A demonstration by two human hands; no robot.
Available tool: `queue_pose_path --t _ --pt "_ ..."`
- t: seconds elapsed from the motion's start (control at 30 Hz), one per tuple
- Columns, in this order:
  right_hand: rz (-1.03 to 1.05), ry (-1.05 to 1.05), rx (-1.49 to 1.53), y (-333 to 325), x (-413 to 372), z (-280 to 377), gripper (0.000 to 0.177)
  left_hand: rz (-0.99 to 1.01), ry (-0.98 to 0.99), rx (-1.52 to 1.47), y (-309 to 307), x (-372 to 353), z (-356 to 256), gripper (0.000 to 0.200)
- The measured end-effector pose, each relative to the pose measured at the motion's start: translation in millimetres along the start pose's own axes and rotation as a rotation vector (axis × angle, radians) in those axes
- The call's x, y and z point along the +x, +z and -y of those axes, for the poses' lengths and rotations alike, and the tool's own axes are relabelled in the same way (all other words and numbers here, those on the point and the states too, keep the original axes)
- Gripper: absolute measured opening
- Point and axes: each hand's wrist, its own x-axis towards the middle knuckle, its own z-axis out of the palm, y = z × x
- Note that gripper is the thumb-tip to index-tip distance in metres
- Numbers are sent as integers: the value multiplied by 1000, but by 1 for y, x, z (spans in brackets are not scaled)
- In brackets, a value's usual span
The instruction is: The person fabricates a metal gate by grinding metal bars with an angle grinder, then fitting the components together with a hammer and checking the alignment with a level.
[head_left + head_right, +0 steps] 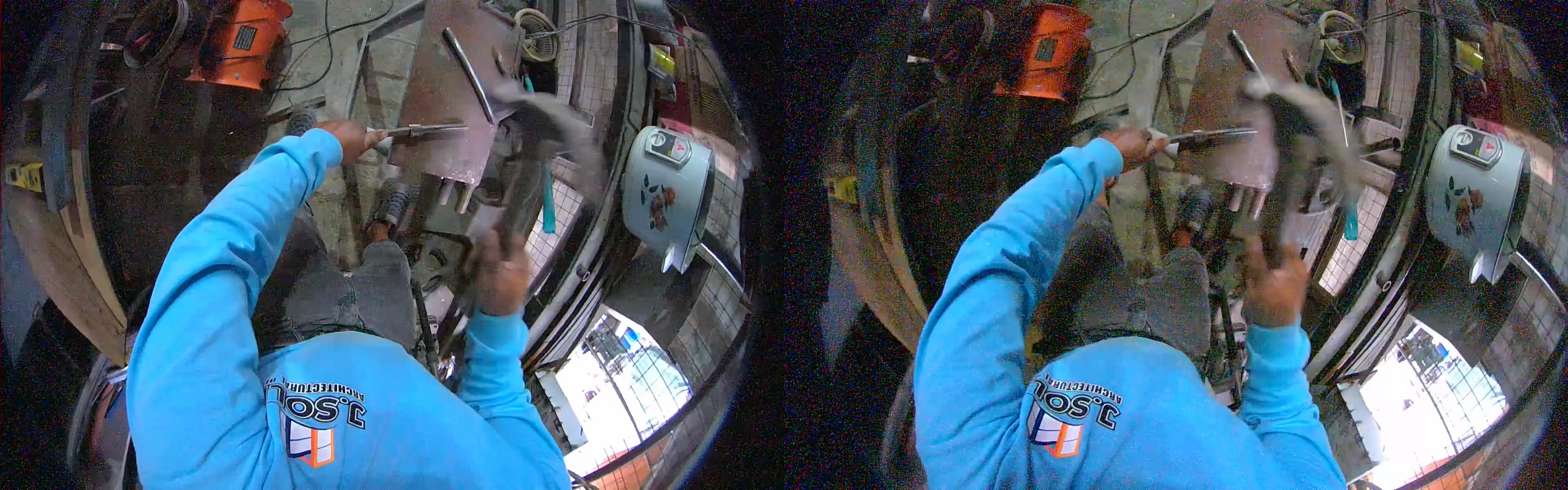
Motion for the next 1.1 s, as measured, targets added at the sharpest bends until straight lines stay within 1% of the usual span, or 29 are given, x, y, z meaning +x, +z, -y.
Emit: queue_pose_path --t 0.03,0.07,0.13,0.17,0.23,0.27,0.3,0.33,0.37,0.4,0.47,0.5,0.53,0.57,0.6,0.63,0.7,0.73,0.77,0.8,0.83,0.87,0.9,0.93,1.0,1.1 --pt "-38 -6 309 -5 -6 13 31 23 -5 9 1 4 1 67" --pt "59 -376 345 -12 -2 14 27 43 -10 17 1 8 1 68" --pt "-43 -718 588 30 13 23 23 23 -19 14 -1 1 -3 68" --pt "64 -510 252 24 23 -31 25 14 -25 15 -3 -5 -5 68" --pt "165 -218 -320 42 41 -128 30 -25 17 -3 -6 -17 -9 68" --pt "162 -137 -555 59 47 -138 34 -43 40 -8 -7 -23 -11 68" --pt "158 -88 -533 57 43 -119 38 -108 45 14 0 -20 -8 67" --pt "156 -60 -508 52 46 -83 41 -192 45 36 9 -7 -1 67" --pt "160 15 -495 41 30 -59 44 -230 54 48 30 -10 -1 66" --pt "115 -80 -453 31 24 -50 40 -175 42 29 40 -23 -10 65" --pt "41 -256 -226 12 6 3 36 -179 -10 -4 18 -27 -16 64" --pt "12 -221 -62 5 -5 4 33 -246 23 -13 24 -27 -14 62" --pt "-20 -192 107 3 -8 6 31 -254 15 -12 30 -24 -12 62" --pt "-32 -351 222 10 -11 15 32 -260 10 -7 33 -22 -10 62" --pt "53 -218 399 9 -6 -8 35 -269 5 -2 35 -20 -10 63" --pt "138 -85 571 12 3 -56 39 -267 3 1 32 -20 -12 63" --pt "68 -101 64 34 22 -119 46 -254 -8 7 27 -27 -17 63" --pt "-90 -246 -613 51 29 -139 50 -251 -4 2 33 -31 -17 64" --pt "48 -16 -668 43 35 -166 53 -248 3 0 37 -36 -19 65" --pt "56 6 -549 39 34 -149 53 -253 17 5 34 -35 -22 66" --pt "65 10 -436 31 34 -113 53 -276 5 3 32 -31 -18 66" --pt "77 43 -329 16 22 -79 53 -268 -4 -2 44 -30 -17 66" --pt "86 148 -275 7 16 -51 52 -272 -6 -2 44 -30 -20 66" --pt "10 91 -118 7 13 -55 50 -253 -6 8 38 -26 -22 66" --pt "-121 -9 194 12 2 -85 46 -197 -24 22 35 -30 -22 66" --pt "8 -59 -374 42 27 -175 46 -191 -51 6 34 -30 -24 66"
